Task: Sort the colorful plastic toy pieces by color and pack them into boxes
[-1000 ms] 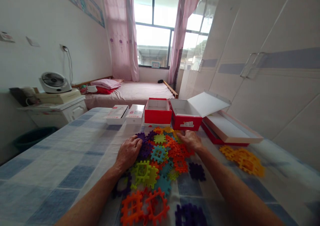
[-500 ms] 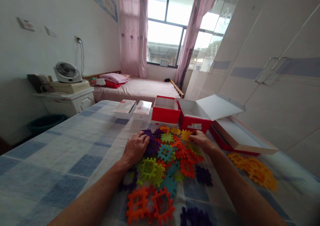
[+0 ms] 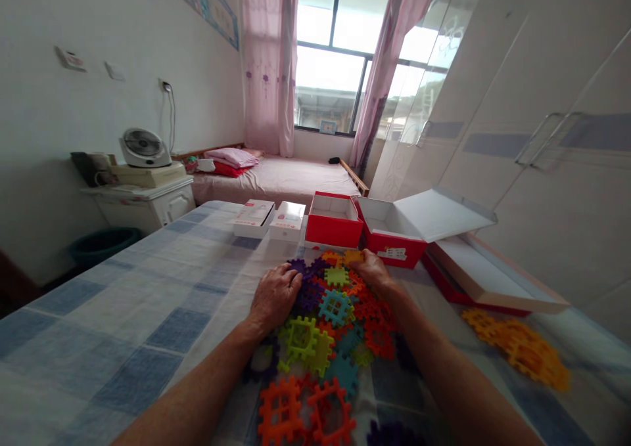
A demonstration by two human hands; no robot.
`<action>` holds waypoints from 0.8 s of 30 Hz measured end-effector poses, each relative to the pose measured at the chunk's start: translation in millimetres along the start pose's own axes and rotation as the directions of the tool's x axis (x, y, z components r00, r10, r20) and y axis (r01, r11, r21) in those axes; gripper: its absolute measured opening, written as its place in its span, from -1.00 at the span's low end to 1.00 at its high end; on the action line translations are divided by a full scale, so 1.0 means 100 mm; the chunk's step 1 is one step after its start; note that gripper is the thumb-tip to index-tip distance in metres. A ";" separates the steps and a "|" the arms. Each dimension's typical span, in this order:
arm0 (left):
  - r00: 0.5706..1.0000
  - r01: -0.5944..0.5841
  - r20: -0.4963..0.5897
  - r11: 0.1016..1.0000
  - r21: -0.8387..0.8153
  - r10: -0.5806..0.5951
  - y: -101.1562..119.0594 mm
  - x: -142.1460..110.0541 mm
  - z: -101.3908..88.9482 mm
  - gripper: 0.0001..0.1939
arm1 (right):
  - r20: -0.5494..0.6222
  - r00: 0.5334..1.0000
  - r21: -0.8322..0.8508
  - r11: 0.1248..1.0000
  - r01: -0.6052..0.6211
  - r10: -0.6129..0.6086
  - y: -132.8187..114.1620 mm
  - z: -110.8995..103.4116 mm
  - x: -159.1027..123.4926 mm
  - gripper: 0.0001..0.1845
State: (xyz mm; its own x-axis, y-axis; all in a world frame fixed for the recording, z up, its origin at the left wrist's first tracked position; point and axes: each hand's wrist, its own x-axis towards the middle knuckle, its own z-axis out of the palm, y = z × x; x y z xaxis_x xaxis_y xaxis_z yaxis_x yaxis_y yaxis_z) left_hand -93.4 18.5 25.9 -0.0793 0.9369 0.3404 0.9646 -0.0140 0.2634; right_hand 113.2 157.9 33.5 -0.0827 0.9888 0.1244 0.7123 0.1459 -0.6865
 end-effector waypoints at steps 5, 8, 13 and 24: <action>1.000 -0.003 0.001 1.000 0.002 0.003 0.00 -0.01 -0.01 -0.60 | -0.033 0.997 0.028 0.997 0.071 -0.070 0.03 -0.11 -0.12 -0.56; 1.000 -0.005 -0.011 1.000 0.000 0.005 0.00 -0.01 0.00 -0.60 | -0.025 0.997 0.058 0.995 0.080 -0.078 0.04 -0.19 -0.12 -0.67; 1.000 0.011 -0.022 1.000 -0.017 -0.011 0.01 0.00 0.01 -0.60 | -0.018 0.997 0.128 0.989 0.081 -0.079 -0.01 -0.28 -0.04 -0.74; 0.999 0.024 -0.030 0.999 -0.021 -0.025 0.01 -0.01 0.01 -0.60 | 0.087 0.984 0.048 0.987 0.151 -0.155 -0.37 -0.03 0.00 -0.82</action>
State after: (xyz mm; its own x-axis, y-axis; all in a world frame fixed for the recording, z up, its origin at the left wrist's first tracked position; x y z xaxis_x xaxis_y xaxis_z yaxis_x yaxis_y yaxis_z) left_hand -92.3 18.5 24.6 -0.1107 0.9260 0.3609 0.9568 0.0011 0.2907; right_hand 88.9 152.3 60.8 -0.2522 0.9533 0.1662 0.6576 0.2949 -0.6933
